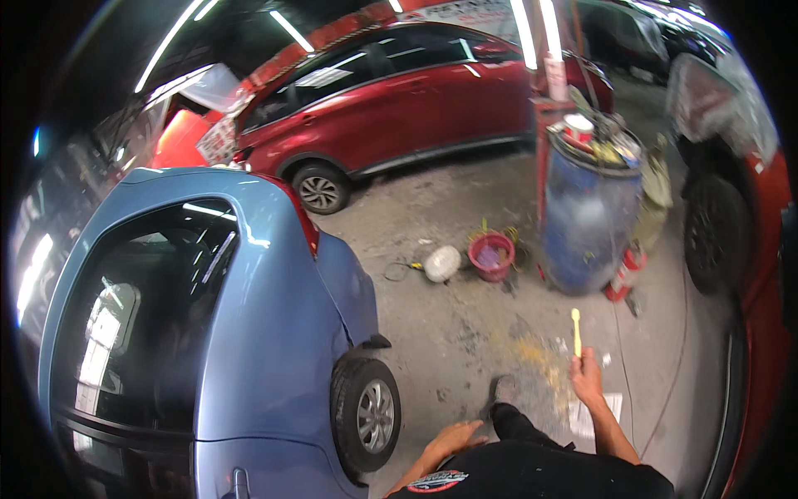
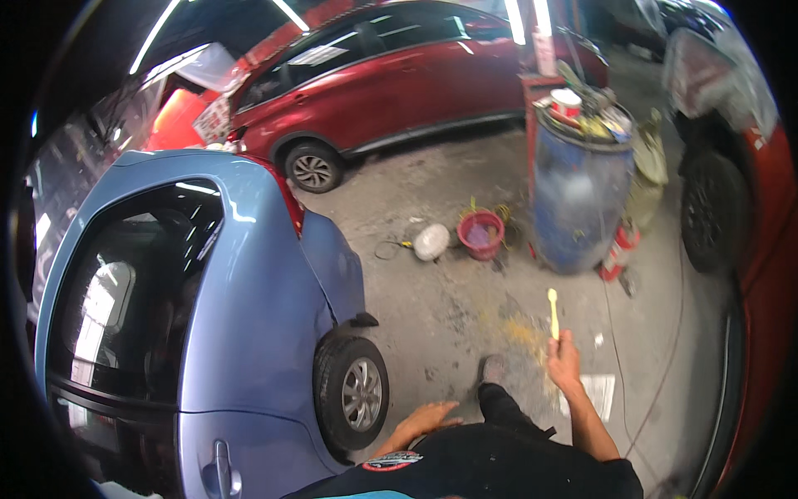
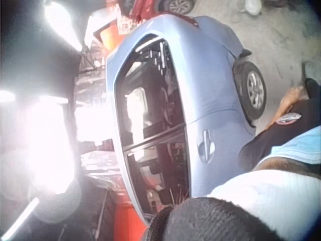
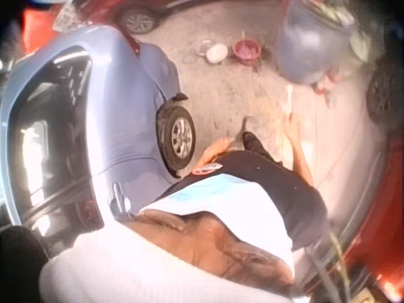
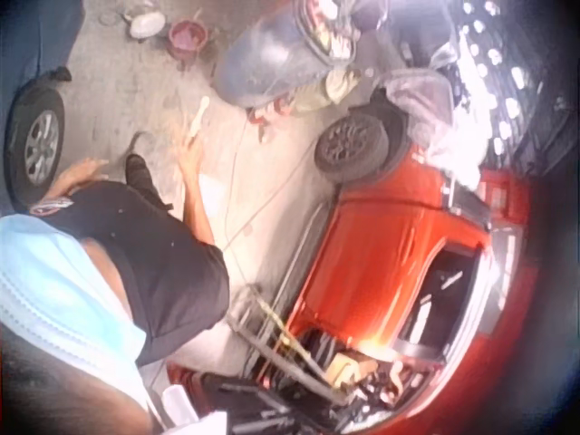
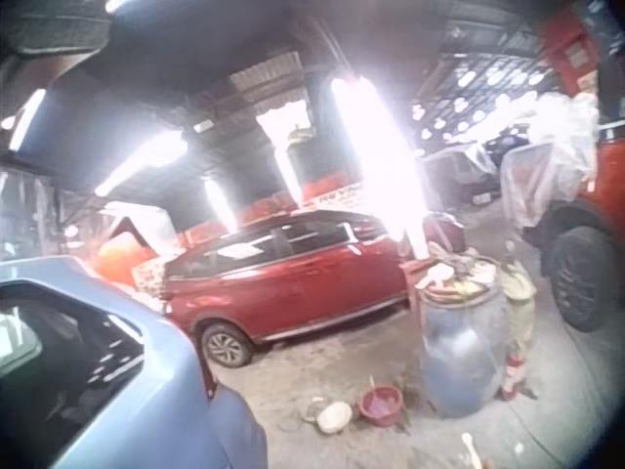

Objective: The person applies polishing compound to the side of a red car using a small brush and then buffs the surface with an electric buffer.

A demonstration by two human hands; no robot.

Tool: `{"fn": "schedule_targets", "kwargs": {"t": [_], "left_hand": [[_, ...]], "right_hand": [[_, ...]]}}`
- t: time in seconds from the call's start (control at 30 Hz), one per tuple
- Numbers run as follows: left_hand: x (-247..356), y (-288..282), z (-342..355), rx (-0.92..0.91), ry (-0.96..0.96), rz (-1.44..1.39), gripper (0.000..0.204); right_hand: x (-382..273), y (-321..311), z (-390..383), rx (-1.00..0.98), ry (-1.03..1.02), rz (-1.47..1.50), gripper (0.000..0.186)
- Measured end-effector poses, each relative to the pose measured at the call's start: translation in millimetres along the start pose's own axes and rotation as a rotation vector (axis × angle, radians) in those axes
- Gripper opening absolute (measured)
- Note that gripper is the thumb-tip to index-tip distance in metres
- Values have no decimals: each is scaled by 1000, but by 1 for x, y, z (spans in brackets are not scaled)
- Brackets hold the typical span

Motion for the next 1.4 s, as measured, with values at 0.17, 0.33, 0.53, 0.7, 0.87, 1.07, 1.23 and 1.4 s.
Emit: {"fn": "schedule_targets", "kwargs": {"t": [0.17, 0.33, 0.53, 0.7, 0.87, 1.07, 1.23, 1.4], "left_hand": [[-58, -85, 87, 73, -55, -250, 60], [-87, -219, 174, 257, -93, -100, 56], [-29, -404, 339, 547, 136, -397, 50], [79, -540, 490, 571, 675, -344, 55], [214, -622, 636, 598, 983, -248, 65], [321, -644, 796, 400, 930, 65, 112], [373, -605, 835, 399, 860, 367, 125], [371, -630, 827, 345, 720, 272, 112]], "right_hand": [[-10, 30, 161, 104, 187, 129, 13], [-136, 77, 275, -20, -33, 58, 18], [-118, 63, 347, 177, 25, 10, 23], [-46, 54, 371, 299, 386, 27, 40], [-43, 59, 364, 705, 479, 68, 46], [-38, 89, 372, 815, 722, 66, 43], [-13, 81, 394, 767, 786, -16, 41], [-5, 27, 488, 618, 587, 241, 42]]}}
Point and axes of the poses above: each hand's wrist, its own z-axis towards the middle knuckle, its own y-axis out of the palm, x = y × z, the point moved 4 cm from there along z, towards the middle knuckle, and after that the axes turned 1 degree about -y, right-handed, at the moved point
